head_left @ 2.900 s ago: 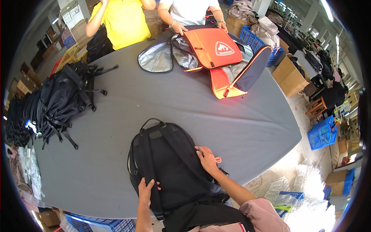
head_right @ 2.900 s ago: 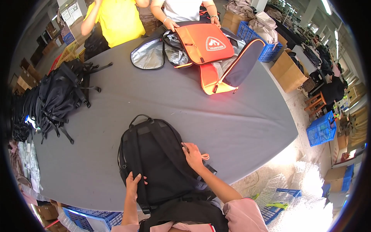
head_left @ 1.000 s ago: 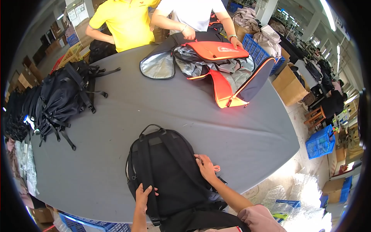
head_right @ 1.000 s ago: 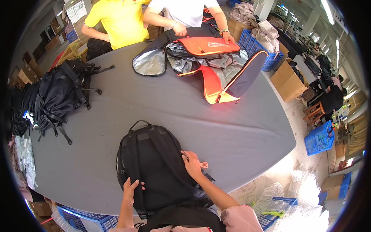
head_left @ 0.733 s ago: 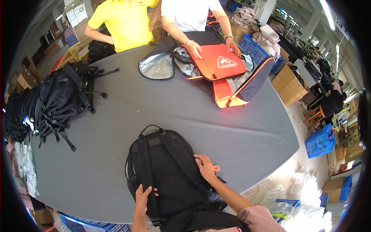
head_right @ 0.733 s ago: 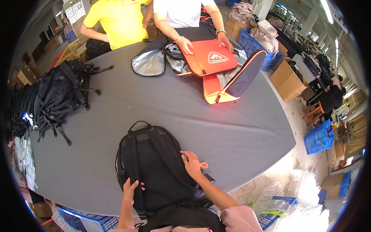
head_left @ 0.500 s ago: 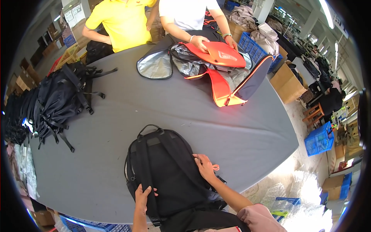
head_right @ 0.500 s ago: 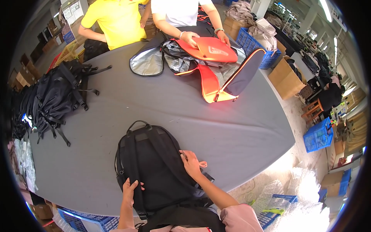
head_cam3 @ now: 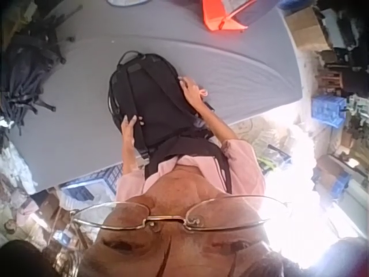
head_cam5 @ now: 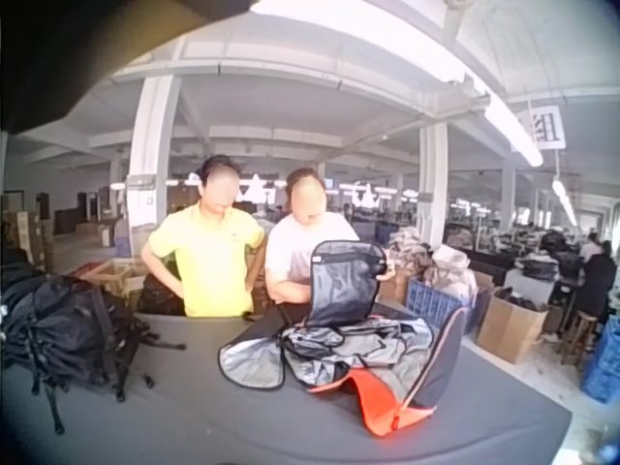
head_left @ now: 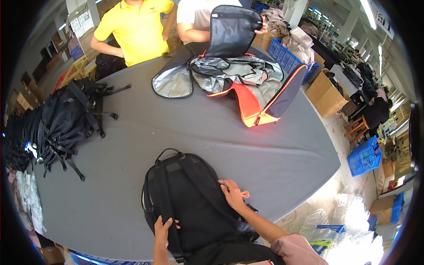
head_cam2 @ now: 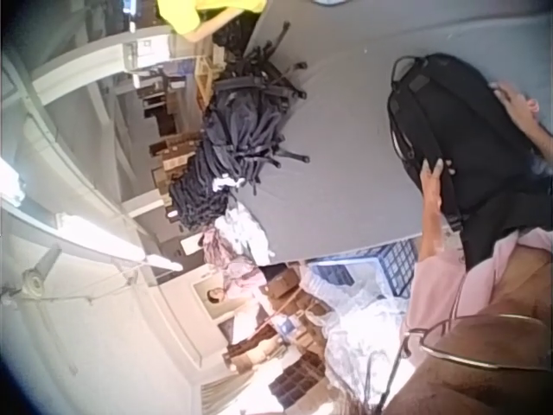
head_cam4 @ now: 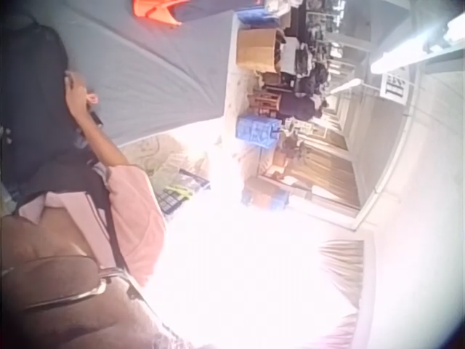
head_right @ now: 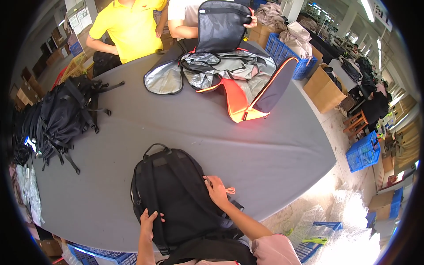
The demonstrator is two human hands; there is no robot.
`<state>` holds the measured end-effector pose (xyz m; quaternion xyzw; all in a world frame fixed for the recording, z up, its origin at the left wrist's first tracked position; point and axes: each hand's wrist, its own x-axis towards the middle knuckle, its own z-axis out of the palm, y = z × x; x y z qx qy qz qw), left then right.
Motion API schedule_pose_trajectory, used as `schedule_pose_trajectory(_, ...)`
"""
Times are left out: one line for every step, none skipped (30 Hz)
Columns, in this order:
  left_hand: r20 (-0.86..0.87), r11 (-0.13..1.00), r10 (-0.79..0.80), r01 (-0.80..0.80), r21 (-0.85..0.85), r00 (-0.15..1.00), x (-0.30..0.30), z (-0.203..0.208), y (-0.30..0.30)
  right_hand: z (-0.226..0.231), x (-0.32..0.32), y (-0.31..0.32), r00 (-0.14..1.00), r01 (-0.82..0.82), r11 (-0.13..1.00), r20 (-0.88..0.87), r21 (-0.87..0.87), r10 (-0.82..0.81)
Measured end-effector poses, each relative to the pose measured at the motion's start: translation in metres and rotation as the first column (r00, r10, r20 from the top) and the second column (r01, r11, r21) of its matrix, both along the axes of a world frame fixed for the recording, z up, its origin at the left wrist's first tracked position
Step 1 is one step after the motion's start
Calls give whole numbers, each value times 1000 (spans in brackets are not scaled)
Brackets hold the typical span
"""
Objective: Trim excess thread and inspect straps on a black backpack using small cutters.
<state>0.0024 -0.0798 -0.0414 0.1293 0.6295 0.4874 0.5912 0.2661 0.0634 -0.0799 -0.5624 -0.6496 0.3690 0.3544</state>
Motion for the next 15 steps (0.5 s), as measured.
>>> schedule_pose_trajectory(0,1000,2,-2,-2,1000,0,0,0,1,0,0,1000,1,1000,-1,5,-1)
schedule_pose_trajectory(0,1000,2,-2,2,1000,0,1,0,2,-1,0,1000,1,1000,4,-4,-1)
schedule_pose_trajectory(-1,1000,4,-4,1,1000,0,1,0,4,-1,0,1000,0,1000,9,-13,0)
schedule_pose_trajectory(-1,1000,5,-5,0,1000,0,2,0,5,-1,0,1000,1,1000,8,-8,-1)
schedule_pose_trajectory(-2,1000,4,-3,6,1000,0,2,0,7,-2,-1,1000,7,1000,1,-25,-7)
schedule_pose_trajectory(-2,1000,7,-7,8,1000,0,2,0,8,-2,-1,1000,13,999,-7,-42,-13)
schedule_pose_trajectory(-3,1000,11,-11,9,1000,1,2,0,6,-2,-1,1000,15,999,-8,-36,-15)
schedule_pose_trajectory(-3,1000,6,-6,17,1000,1,2,0,4,-1,-1,1000,12,999,-6,-32,-13)
schedule_pose_trajectory(-5,1000,5,-5,18,1000,1,1,0,3,0,-1,1000,10,1000,-5,-28,-10)
schedule_pose_trajectory(-7,1000,4,-3,19,1000,1,1,1,2,0,0,1000,15,1000,-5,-20,-15)
schedule_pose_trajectory(-8,1000,1,-1,24,1000,1,1,0,1,0,-1,1000,9,1000,-6,-22,-9)
schedule_pose_trajectory(-6,1000,6,-6,18,1000,1,1,-1,1,0,-1,1000,3,1000,-7,-24,-3)
schedule_pose_trajectory(-4,1000,11,-11,11,1000,1,1,-1,1,0,-1,1000,5,1000,-9,-19,-5)
schedule_pose_trajectory(-5,1000,10,-10,14,1000,2,1,-1,1,0,-1,1000,1,1000,-7,-25,-2)
schedule_pose_trajectory(-4,1000,9,-9,14,1000,2,1,-1,1,1,-1,1000,-2,999,-6,-32,2)
